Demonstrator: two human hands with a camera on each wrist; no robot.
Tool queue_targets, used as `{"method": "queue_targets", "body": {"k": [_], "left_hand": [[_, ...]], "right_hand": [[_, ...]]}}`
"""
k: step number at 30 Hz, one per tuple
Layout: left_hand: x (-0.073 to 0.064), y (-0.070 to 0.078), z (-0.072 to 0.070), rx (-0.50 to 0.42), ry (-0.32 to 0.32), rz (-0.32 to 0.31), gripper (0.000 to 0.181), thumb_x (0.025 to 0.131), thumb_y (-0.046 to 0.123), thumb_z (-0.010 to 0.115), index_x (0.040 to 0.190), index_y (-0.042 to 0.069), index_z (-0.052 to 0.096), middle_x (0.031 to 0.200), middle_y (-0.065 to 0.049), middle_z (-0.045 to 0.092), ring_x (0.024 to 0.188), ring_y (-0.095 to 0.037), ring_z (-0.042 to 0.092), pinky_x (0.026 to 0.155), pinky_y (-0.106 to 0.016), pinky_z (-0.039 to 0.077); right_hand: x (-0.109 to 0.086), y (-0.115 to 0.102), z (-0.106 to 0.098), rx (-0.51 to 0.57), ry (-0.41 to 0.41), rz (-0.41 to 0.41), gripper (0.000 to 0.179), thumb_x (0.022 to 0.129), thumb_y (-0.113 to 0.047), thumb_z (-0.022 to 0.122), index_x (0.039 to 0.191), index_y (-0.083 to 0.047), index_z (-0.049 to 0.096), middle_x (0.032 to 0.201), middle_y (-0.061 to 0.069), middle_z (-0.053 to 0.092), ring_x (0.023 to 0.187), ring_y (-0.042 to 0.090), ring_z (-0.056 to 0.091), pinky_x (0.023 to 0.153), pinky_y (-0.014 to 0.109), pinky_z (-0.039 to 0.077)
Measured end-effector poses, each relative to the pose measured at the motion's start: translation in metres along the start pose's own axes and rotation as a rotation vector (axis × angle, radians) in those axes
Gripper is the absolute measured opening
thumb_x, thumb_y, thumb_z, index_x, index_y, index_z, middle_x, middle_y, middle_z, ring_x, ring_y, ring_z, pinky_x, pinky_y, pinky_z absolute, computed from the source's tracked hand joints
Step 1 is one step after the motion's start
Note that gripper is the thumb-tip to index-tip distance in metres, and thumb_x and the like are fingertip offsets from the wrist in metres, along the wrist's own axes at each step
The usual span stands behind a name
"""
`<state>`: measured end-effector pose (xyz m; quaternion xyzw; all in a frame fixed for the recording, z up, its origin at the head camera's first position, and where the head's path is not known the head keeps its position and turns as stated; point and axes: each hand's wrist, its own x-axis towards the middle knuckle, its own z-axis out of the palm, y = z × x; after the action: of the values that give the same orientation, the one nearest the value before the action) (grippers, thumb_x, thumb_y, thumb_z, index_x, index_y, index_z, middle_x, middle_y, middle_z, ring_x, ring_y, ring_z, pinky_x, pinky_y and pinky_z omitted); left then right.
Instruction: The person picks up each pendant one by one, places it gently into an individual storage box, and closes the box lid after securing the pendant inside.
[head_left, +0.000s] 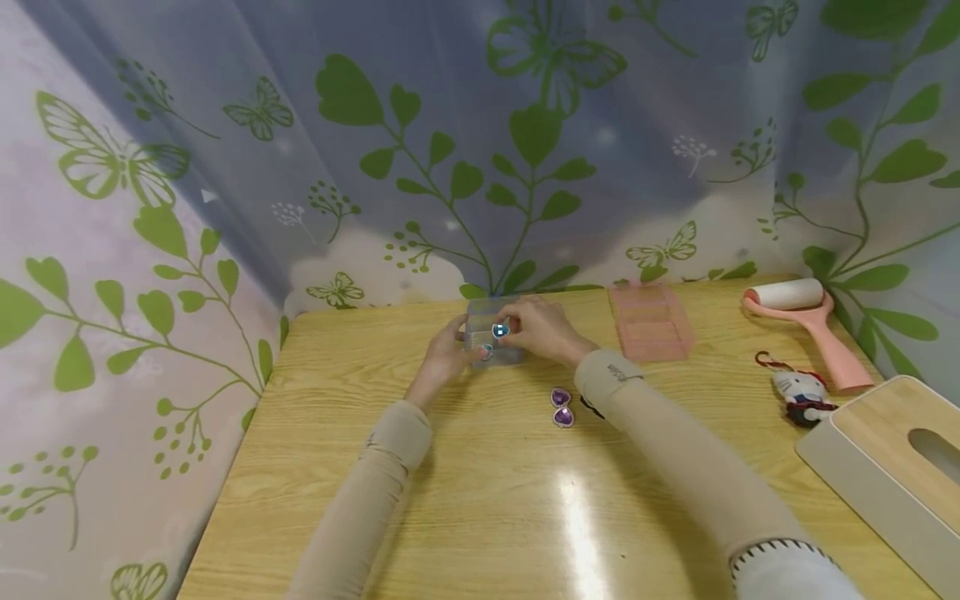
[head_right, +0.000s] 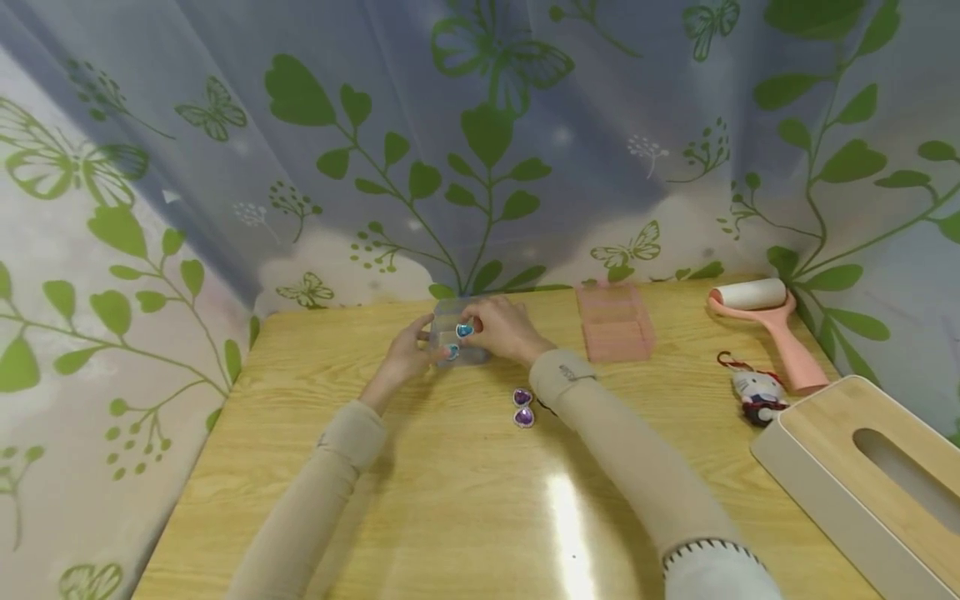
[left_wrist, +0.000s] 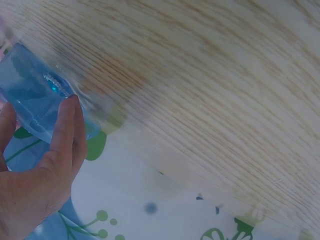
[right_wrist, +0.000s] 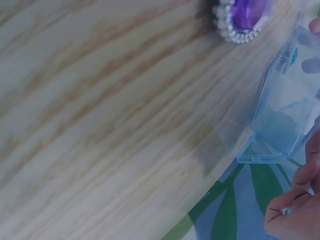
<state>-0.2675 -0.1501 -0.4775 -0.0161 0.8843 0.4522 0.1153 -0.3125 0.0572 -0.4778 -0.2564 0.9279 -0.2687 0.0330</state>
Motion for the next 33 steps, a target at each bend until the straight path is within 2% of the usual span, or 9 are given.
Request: {"method": "queue_targets", "body": {"k": [8, 20, 25, 28, 33], "left_hand": [[0.001, -0.001, 0.001, 0.001, -0.004, 0.002, 0.084, 0.097, 0.018, 0.077, 0.166, 0.009, 0.029, 0.153, -0.027, 0.053, 0.137, -0.046, 0.056, 0.115, -0.058, 0.05], [-0.001, 0.0, 0.001, 0.001, -0.001, -0.013, 0.085, 0.096, 0.017, 0.077, 0.166, 0.011, 0.03, 0.153, -0.027, 0.054, 0.136, -0.047, 0.057, 0.115, -0.058, 0.05], [0.0, 0.0, 0.002, 0.007, 0.0, -0.012, 0.084, 0.097, 0.018, 0.077, 0.166, 0.01, 0.029, 0.153, -0.027, 0.054, 0.135, -0.046, 0.059, 0.114, -0.057, 0.052], [0.0, 0.0, 0.002, 0.008, 0.003, -0.01, 0.083, 0.097, 0.018, 0.076, 0.166, 0.01, 0.029, 0.153, -0.027, 0.054, 0.135, -0.046, 0.058, 0.114, -0.057, 0.051], [-0.001, 0.001, 0.003, -0.018, 0.003, -0.025, 0.084, 0.097, 0.015, 0.075, 0.166, 0.011, 0.028, 0.153, -0.027, 0.052, 0.128, -0.044, 0.064, 0.107, -0.052, 0.058]], "right_hand": [[0.005, -0.001, 0.003, -0.056, -0.018, 0.009, 0.039, 0.093, -0.033, 0.082, 0.129, -0.02, 0.074, 0.093, -0.003, 0.071, 0.099, 0.023, 0.063, 0.096, 0.055, 0.048], [0.006, -0.001, 0.004, -0.088, -0.053, 0.031, 0.042, 0.093, -0.033, 0.082, 0.132, -0.021, 0.073, 0.098, -0.001, 0.07, 0.101, 0.023, 0.062, 0.096, 0.053, 0.047], [0.005, 0.0, -0.002, -0.052, -0.017, -0.001, 0.039, 0.095, -0.032, 0.08, 0.13, -0.018, 0.073, 0.093, -0.001, 0.069, 0.092, 0.022, 0.06, 0.084, 0.043, 0.048], [0.002, 0.001, -0.007, 0.035, -0.005, -0.005, 0.037, 0.097, -0.029, 0.078, 0.131, -0.016, 0.072, 0.093, 0.0, 0.068, 0.089, 0.02, 0.057, 0.078, 0.035, 0.046], [-0.008, 0.003, -0.017, 0.394, 0.041, 0.031, 0.043, 0.1, -0.021, 0.074, 0.141, -0.011, 0.063, 0.105, 0.005, 0.064, 0.087, 0.019, 0.055, 0.07, 0.029, 0.045]]}}
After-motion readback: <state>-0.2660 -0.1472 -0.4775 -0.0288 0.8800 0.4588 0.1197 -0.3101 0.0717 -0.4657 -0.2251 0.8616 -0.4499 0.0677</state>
